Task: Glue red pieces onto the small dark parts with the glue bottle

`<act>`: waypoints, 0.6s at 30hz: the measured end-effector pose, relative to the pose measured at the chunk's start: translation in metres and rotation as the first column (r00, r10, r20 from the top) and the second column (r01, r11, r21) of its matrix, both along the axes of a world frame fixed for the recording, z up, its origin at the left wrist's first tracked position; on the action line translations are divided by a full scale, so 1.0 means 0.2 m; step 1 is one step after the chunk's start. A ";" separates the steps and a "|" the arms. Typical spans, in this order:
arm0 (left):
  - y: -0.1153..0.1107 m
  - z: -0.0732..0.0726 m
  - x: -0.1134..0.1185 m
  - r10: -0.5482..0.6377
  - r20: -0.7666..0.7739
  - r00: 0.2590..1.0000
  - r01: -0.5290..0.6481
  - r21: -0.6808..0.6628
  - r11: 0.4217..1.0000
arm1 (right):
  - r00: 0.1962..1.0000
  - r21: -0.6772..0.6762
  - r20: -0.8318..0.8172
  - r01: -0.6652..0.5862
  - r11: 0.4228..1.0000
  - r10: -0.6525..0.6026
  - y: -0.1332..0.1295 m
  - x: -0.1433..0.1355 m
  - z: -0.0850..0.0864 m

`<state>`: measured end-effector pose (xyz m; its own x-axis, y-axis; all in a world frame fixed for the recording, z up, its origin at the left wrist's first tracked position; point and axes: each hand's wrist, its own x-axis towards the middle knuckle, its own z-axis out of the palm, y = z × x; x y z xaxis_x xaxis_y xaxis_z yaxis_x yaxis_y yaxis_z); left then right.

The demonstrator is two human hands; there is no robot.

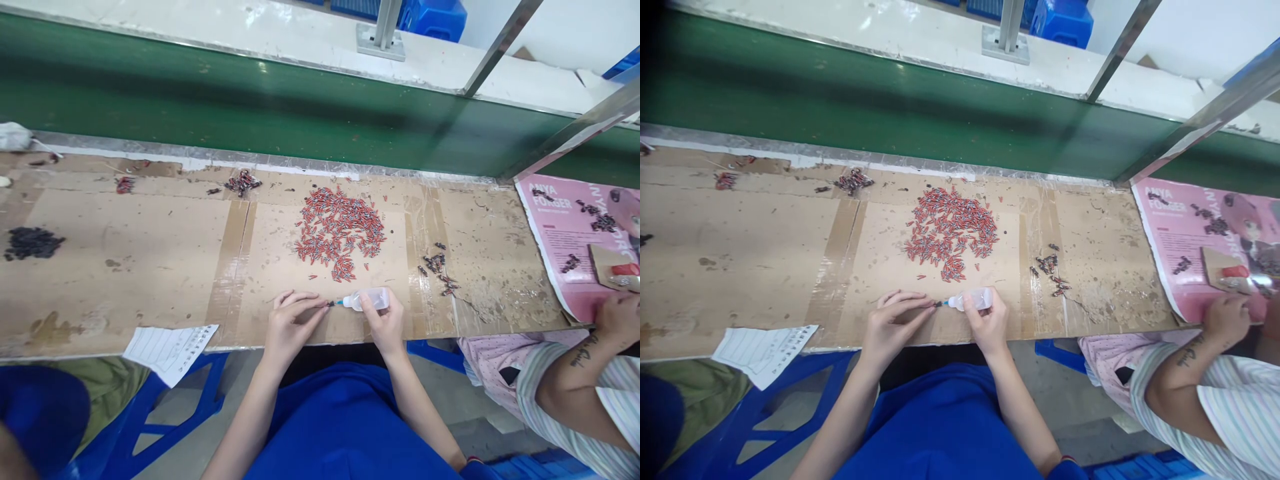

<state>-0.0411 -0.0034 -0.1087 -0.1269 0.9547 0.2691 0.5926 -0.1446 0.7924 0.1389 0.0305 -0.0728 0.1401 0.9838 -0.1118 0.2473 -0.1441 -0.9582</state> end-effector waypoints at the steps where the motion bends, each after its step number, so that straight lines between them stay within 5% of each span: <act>1: 0.00 0.00 0.00 0.001 0.002 1.000 -0.001 0.000 1.000 | 1.000 0.001 -0.002 0.001 1.000 -0.001 0.00 0.00 0.00; 18: 0.00 0.01 0.00 0.005 -0.014 1.000 -0.006 -0.035 0.999 | 1.000 -0.004 -0.017 -0.025 1.000 0.025 0.01 0.00 0.00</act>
<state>-0.0403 -0.0027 -0.1074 -0.1284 0.9630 0.2371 0.6045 -0.1136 0.7884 0.1394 0.0315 -0.0722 0.1132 0.9865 -0.1186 0.2343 -0.1425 -0.9617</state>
